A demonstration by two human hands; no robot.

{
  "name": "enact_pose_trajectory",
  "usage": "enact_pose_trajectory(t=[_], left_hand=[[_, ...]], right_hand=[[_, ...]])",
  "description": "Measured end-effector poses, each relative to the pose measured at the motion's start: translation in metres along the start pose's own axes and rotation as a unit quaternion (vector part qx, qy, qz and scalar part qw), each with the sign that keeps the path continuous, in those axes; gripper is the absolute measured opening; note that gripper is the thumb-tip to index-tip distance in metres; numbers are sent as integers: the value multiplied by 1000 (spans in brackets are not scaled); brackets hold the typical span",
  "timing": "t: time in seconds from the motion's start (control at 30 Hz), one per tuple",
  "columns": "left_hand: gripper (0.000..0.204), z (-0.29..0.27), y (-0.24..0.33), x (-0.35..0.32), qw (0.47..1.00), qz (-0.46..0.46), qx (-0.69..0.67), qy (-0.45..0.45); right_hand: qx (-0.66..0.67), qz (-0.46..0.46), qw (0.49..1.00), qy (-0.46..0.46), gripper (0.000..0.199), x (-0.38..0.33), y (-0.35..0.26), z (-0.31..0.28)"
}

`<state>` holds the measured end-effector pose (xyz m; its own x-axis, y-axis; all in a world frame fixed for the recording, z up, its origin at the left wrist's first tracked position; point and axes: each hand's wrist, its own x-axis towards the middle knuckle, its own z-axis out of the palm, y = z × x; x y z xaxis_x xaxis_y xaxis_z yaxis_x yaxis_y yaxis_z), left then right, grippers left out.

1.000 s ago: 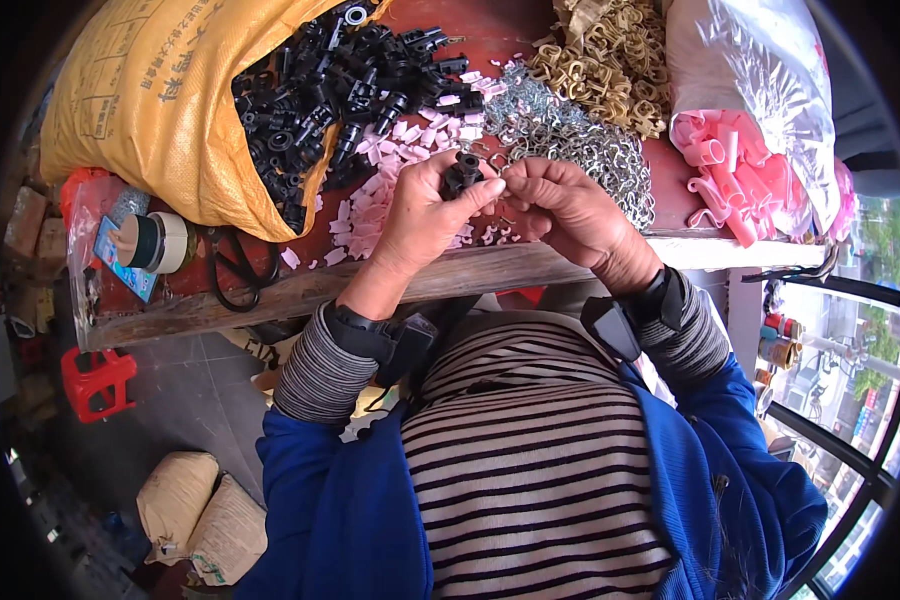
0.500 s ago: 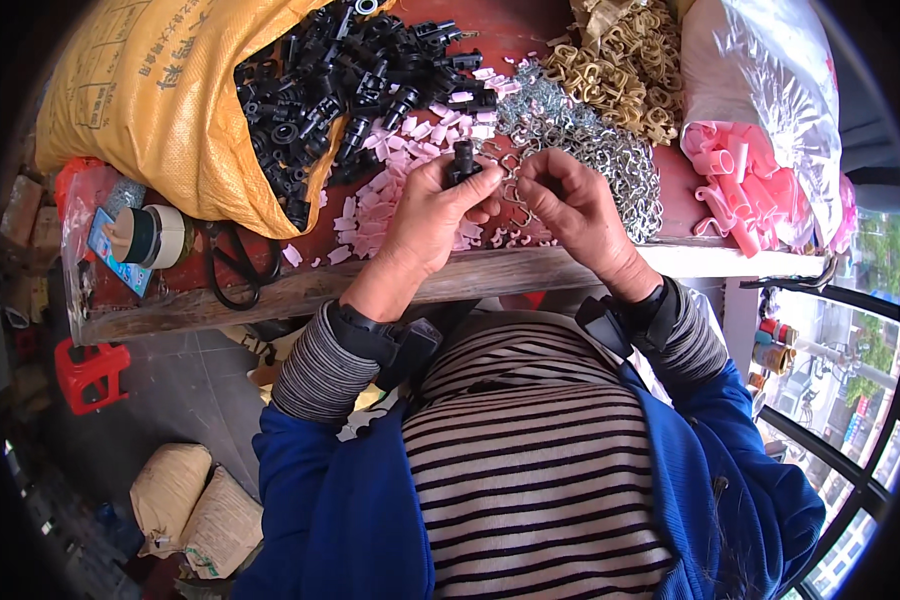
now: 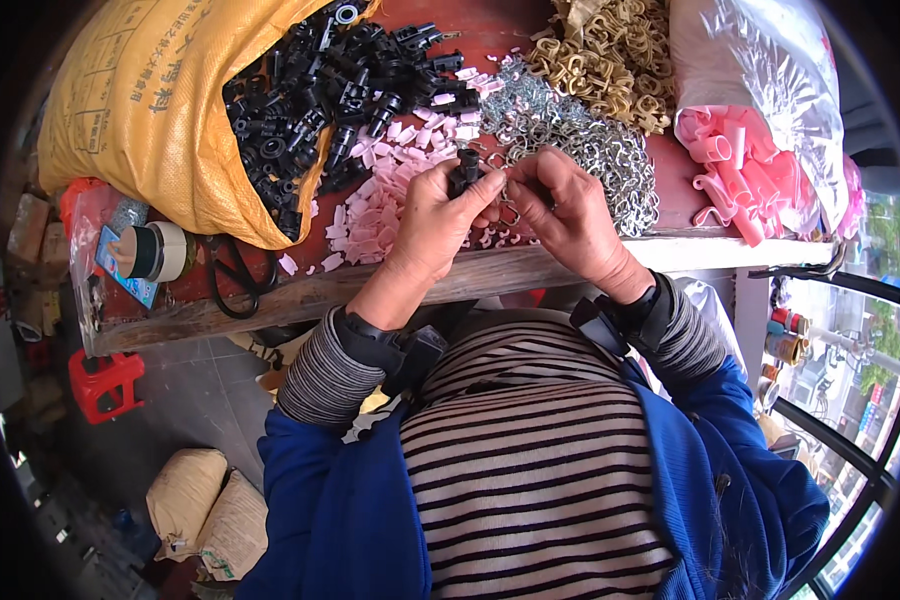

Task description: Assembling small mechanical components by fitting metal clips and springs onto plastic parts.

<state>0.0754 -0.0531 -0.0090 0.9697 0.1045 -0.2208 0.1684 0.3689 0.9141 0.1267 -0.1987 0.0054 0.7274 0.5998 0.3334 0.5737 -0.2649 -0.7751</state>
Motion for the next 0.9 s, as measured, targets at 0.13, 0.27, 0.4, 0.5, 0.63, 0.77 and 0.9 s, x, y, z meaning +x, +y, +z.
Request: enact_pose_trajectory(t=[0.13,0.27,0.4,0.5,0.63,0.77,0.9], left_hand=[[13,4,0,-3,1000,-17,-18,-16],[14,10,2,-4,1000,8,-1,-27],[13,16,5,-5,996,53,51,-42],[12,17,6,-3,993,74,81,-50],[12,16,4,0,992,72,95,-43],[11,12,2,4,997,28,77,-14],[14,5,-1,10,998,-27,51,15]], right_hand=[[13,21,1000,-12,9,-6,-2,-5],[280,190,936,-93,15,-8,-1,-15],[454,300,834,-91,18,-11,-5,-17],[510,331,791,-72,18,-13,-4,-18],[552,348,756,-53,16,-11,-5,-15],[496,340,799,-4,14,-9,-2,-11],[377,292,879,17,14,-10,7,-13]])
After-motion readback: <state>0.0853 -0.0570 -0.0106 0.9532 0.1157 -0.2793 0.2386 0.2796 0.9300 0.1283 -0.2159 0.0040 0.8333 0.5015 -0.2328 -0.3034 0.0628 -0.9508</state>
